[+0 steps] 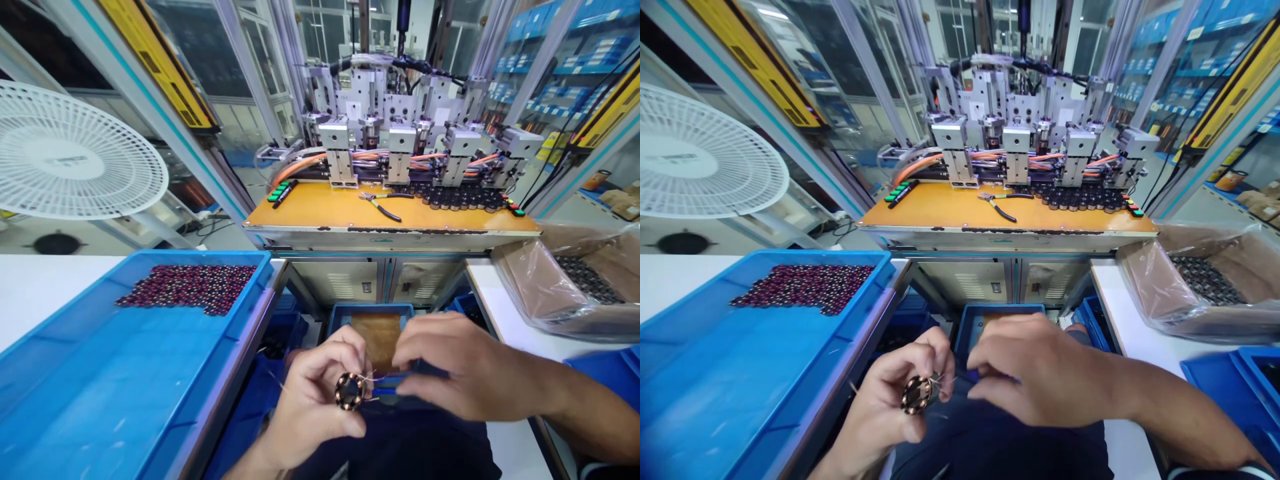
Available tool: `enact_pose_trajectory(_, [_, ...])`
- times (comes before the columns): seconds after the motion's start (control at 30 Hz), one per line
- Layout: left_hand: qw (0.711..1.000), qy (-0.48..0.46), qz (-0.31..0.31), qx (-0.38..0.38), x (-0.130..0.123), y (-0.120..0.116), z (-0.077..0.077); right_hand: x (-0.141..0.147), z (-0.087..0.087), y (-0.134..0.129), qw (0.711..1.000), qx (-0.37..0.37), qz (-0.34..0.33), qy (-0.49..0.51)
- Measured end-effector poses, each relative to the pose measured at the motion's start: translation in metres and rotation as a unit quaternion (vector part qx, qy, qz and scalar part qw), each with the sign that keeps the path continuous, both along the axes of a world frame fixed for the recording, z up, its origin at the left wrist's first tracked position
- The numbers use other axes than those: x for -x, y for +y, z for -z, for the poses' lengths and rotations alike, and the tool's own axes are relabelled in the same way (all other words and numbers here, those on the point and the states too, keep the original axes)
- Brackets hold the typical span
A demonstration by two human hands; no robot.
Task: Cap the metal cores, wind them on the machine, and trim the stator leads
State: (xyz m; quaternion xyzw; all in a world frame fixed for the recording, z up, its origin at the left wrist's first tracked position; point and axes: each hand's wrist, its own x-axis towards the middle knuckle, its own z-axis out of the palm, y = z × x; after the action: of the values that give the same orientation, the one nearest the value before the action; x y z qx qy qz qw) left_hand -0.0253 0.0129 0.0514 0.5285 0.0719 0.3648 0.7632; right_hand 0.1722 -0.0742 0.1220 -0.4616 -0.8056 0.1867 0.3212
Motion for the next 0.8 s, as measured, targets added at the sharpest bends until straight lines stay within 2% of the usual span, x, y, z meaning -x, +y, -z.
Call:
enact_pose_trajectory(0.1, [0.997,0.002,0.041,0.062,0.000,0.000,0.004,-0.004,0.005,0.007,0.982,-0.177,-0.001,-0.060])
enact_pose_trajectory(0.2, [0.987,0.012,0.086,0.134,0.000,-0.002,0.006,0.000,0.010,0.018,0.968,-0.241,-0.064,-0.042])
enact_pose_trajectory(0.33, [0.977,0.017,0.112,0.182,-0.002,-0.005,0.005,0.007,0.014,0.027,0.961,-0.258,-0.097,-0.006])
enact_pose_trajectory(0.6, [0.977,0.012,0.106,0.186,-0.006,-0.005,0.004,0.008,0.022,0.027,0.956,-0.286,-0.068,0.011])
enact_pose_trajectory(0.7, [0.986,0.015,0.077,0.150,-0.007,-0.004,0.004,0.009,0.028,0.024,0.952,-0.300,-0.053,0.036])
enact_pose_trajectory(0.8, [0.996,0.018,0.035,0.076,-0.008,-0.002,0.004,0.014,0.035,0.019,0.952,-0.298,-0.019,0.063])
